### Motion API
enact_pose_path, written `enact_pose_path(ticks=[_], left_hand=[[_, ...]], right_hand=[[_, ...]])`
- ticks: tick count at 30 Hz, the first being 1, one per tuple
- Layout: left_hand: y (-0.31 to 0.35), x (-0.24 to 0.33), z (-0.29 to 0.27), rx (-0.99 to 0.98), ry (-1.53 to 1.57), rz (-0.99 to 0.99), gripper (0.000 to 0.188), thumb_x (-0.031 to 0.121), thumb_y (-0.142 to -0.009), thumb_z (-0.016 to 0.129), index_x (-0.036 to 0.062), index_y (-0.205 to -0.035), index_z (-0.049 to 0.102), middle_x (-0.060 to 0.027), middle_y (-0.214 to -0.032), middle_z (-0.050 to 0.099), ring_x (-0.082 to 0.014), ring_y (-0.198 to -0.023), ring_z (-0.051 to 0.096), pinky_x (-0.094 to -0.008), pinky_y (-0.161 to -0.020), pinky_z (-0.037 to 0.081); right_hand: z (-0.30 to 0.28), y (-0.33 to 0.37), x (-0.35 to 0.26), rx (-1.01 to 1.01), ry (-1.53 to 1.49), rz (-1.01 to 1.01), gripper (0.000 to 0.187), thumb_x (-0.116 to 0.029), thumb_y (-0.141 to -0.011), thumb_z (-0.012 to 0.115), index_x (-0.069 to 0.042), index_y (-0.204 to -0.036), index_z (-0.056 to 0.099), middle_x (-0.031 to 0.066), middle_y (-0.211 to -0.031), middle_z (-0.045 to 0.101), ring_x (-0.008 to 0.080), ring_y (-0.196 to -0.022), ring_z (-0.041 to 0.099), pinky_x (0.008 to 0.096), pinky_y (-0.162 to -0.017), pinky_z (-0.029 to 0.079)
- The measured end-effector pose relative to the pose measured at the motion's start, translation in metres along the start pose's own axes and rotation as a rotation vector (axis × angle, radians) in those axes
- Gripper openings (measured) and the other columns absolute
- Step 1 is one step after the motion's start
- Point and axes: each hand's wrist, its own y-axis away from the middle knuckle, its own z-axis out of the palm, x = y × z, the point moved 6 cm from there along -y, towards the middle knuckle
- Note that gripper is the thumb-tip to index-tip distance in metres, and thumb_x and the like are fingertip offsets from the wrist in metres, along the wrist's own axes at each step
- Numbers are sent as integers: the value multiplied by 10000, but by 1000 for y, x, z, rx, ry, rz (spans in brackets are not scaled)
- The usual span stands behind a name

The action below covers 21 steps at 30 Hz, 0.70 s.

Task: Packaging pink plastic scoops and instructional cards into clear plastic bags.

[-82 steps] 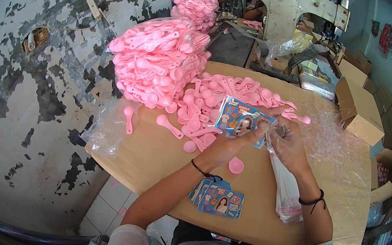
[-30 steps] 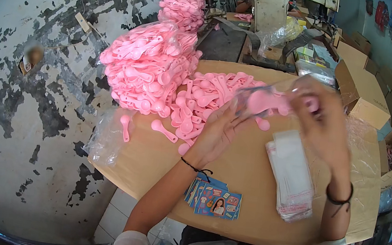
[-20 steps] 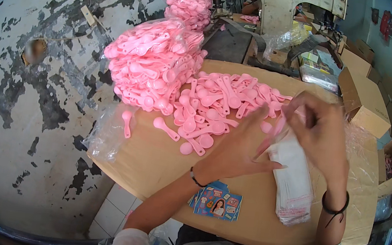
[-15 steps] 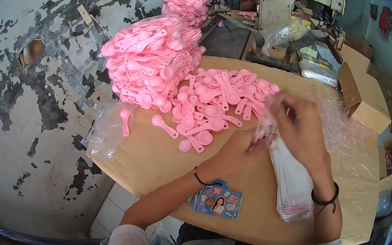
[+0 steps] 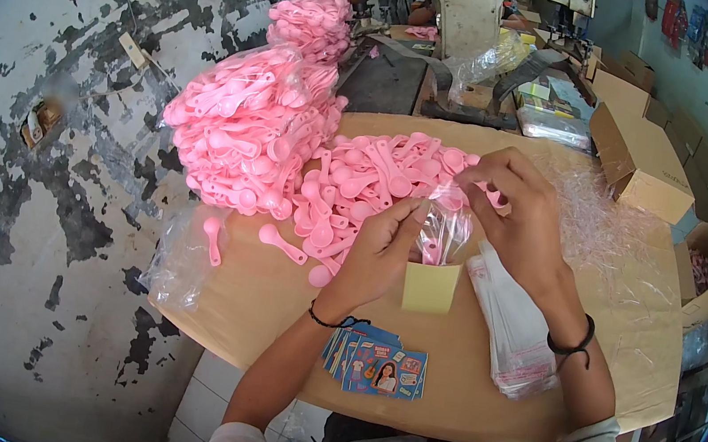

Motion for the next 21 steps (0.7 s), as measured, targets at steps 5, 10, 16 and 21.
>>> enact_pose_path(ticks=[5,10,16,21], left_hand=[[5,13,4,-8,-402,164,251,138,-1033,401,-8,-1158,562,-14,-819,608,-49,-672,511,-237,-559,435],[10,21,10,16,-547,178,202,123,-1006,436,-13,-1082,565,-105,-661,531,-115,-562,448,-299,-514,359],[12,18,15,-95,-767,285,153,77,-954,474,-31,-1028,553,-180,-668,508,-209,-535,525,-363,-523,387],[7,12,12,-73,-645,320,184,110,-982,460,-20,-1069,557,-153,-711,594,-180,-575,599,-328,-531,440]], right_hand=[[7,6,-19,3,196,-255,158,-144,-748,725,-74,-889,709,58,-861,636,264,-863,592,371,-759,498],[17,10,-8,-160,203,-229,165,-179,-779,703,-65,-899,705,78,-861,644,262,-882,600,374,-783,495],[25,16,1,-321,164,-172,150,-135,-784,685,-43,-903,690,85,-822,636,277,-871,595,380,-774,492],[5,6,17,-141,-12,68,131,-69,-779,666,-8,-894,650,87,-848,645,204,-792,594,311,-730,493]])
